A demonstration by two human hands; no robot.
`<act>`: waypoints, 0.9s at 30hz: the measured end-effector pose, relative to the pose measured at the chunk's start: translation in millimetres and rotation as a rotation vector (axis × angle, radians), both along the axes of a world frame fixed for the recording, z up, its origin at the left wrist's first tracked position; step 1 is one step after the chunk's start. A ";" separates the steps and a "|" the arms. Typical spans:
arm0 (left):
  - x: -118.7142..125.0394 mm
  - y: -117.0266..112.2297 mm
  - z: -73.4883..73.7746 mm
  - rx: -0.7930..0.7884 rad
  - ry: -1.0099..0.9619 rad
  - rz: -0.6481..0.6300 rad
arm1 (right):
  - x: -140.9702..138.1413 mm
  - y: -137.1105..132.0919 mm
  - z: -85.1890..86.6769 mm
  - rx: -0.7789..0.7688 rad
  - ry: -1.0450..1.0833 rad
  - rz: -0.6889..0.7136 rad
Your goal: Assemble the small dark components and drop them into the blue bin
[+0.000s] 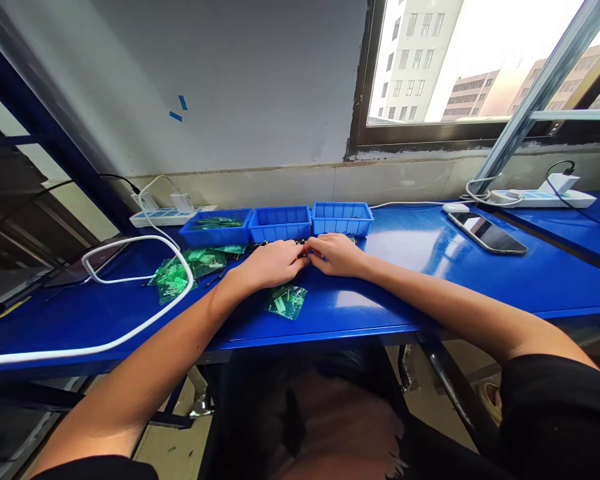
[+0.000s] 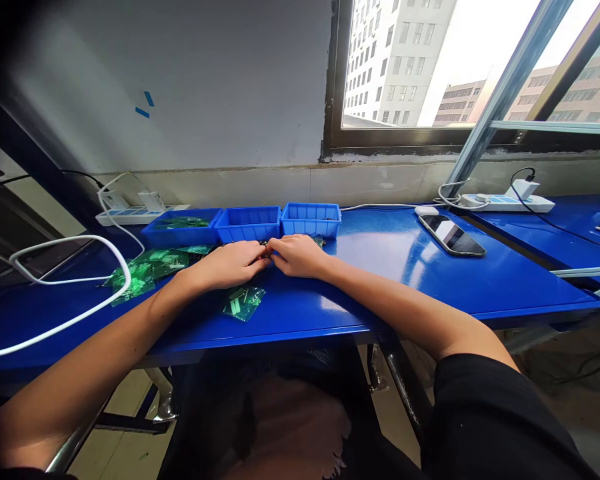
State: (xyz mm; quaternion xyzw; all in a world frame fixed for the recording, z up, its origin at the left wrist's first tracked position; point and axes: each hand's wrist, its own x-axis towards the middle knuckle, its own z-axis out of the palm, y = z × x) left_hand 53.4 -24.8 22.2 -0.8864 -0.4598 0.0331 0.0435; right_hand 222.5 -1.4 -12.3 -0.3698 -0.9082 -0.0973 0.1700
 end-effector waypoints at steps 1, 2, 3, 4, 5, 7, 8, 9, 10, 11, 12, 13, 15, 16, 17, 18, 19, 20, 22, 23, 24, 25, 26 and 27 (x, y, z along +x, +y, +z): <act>0.0 0.0 -0.1 0.001 -0.002 0.001 | 0.0 -0.2 0.2 -0.002 0.002 0.002; 0.1 -0.1 -0.2 0.001 -0.004 0.000 | 0.0 -0.5 0.5 -0.005 0.004 0.004; 0.1 -0.1 -0.3 0.002 -0.006 0.000 | 0.0 -0.6 0.8 -0.009 0.006 0.006; 0.1 -0.2 -0.4 0.002 -0.007 0.000 | -0.1 -0.8 1.0 -0.013 0.007 0.007; 0.2 -0.2 -0.5 0.001 -0.007 0.000 | -0.2 -1.0 1.3 -0.017 0.006 0.007; 0.3 -0.2 -0.5 -0.003 -0.005 0.004 | -0.6 -1.3 1.8 -0.023 -0.001 0.002; 0.4 -0.1 -0.4 -0.004 -0.004 0.003 | -0.7 -1.4 2.0 -0.024 -0.005 -0.003; 0.5 -0.1 -0.2 -0.004 -0.004 0.000 | -0.8 -1.5 2.2 -0.025 -0.009 -0.008; 0.6 0.0 -0.1 -0.003 -0.004 -0.002 | -0.9 -1.6 2.3 -0.026 -0.011 -0.010; 0.6 0.0 0.1 -0.003 -0.004 -0.002 | -0.9 -1.6 2.3 -0.026 -0.011 -0.009; 0.6 0.1 0.2 -0.002 -0.004 0.001 | -0.8 -1.6 2.3 -0.026 -0.008 -0.006; 0.6 0.1 0.3 -0.002 -0.003 0.005 | -0.6 -1.5 2.2 -0.025 -0.005 -0.002; 0.4 0.3 0.1 -0.001 -0.004 0.012 | -0.3 -1.1 2.0 -0.024 0.000 0.007; 0.3 0.4 -0.1 0.000 -0.005 0.010 | -0.1 -0.9 1.8 -0.024 0.002 0.010; 0.2 0.5 -0.3 0.000 -0.006 0.008 | 0.0 -0.6 1.6 -0.025 0.003 0.013; 0.1 0.6 -0.5 -0.001 -0.007 0.006 | 0.1 -0.4 1.4 -0.026 0.005 0.015; 0.0 0.6 -0.6 -0.001 -0.006 0.005 | 0.1 -0.3 1.2 -0.026 0.007 0.017; 0.0 0.5 -0.7 -0.001 -0.005 0.004 | 0.1 -0.2 1.1 -0.026 0.008 0.017; 0.1 0.2 -0.5 -0.002 -0.005 0.001 | 0.0 -0.2 1.0 -0.024 0.007 0.013; 0.2 0.0 -0.3 -0.003 -0.006 0.000 | -0.1 -0.3 1.0 -0.023 0.005 0.011; 0.3 -0.2 0.0 -0.004 -0.006 0.000 | -0.2 -0.5 1.2 -0.024 0.001 0.010; 0.5 -0.4 0.2 -0.005 -0.005 0.002 | -0.2 -0.7 1.3 -0.025 -0.001 0.008; 0.6 -0.4 0.3 -0.006 -0.004 0.004 | -0.3 -0.9 1.6 -0.028 -0.003 0.007; 0.6 -0.3 0.3 -0.006 -0.003 0.005 | -0.3 -1.0 1.8 -0.031 -0.005 0.005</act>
